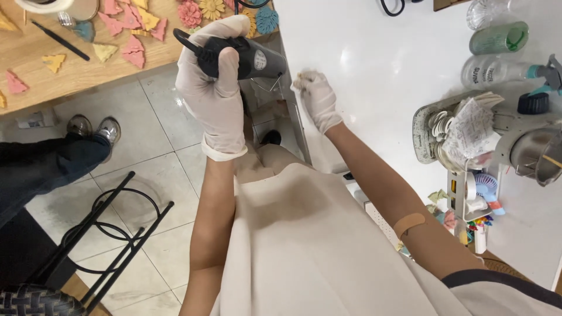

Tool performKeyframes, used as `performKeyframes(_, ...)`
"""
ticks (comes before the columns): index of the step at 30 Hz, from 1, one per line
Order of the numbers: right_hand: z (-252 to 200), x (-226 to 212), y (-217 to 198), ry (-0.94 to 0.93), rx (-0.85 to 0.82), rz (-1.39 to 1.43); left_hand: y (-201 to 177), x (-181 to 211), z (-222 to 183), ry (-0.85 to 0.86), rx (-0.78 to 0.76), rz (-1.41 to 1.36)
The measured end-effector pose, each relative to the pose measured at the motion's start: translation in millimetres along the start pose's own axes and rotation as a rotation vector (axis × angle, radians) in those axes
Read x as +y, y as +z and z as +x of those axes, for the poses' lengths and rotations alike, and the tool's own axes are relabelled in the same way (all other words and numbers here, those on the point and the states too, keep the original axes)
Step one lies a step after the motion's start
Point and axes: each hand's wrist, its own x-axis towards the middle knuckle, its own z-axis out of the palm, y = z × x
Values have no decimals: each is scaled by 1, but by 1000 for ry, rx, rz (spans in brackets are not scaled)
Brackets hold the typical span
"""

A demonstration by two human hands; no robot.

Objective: Use a heat gun to melt or smooth the surface of decorative wax shapes on a production table.

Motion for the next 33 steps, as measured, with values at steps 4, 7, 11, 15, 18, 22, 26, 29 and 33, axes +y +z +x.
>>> performKeyframes(4, -71, -18, -12, 61, 4, -6, 15, -12, 7, 22, -110, -109)
performKeyframes(7, -105, -37, -16, 159, 36, -19, 37, -32, 8, -10, -143, -138)
performKeyframes(11, -126, -30, 5, 243, 101, -15, 69, -65, 7, 163, -166, 260)
performKeyframes(15, -131, -25, 16, 254, 139, 3, 90, -116, 6, 211, -193, 458)
performKeyframes(18, -128, -30, 15, 298, 140, 21, 106, -120, 0, 86, -238, 329)
performKeyframes(22, -126, -31, 18, 300, 164, 22, 119, -157, -3, -5, -276, 256)
performKeyframes(26, -128, -31, 18, 263, 175, 25, 124, -223, -3, -245, -219, 522)
performKeyframes(29, -129, -28, 21, 233, 191, 30, 121, -284, 1, -448, -252, 585)
performKeyframes(33, -128, -28, 19, 195, 218, 43, 119, -343, 4, -370, -317, 867)
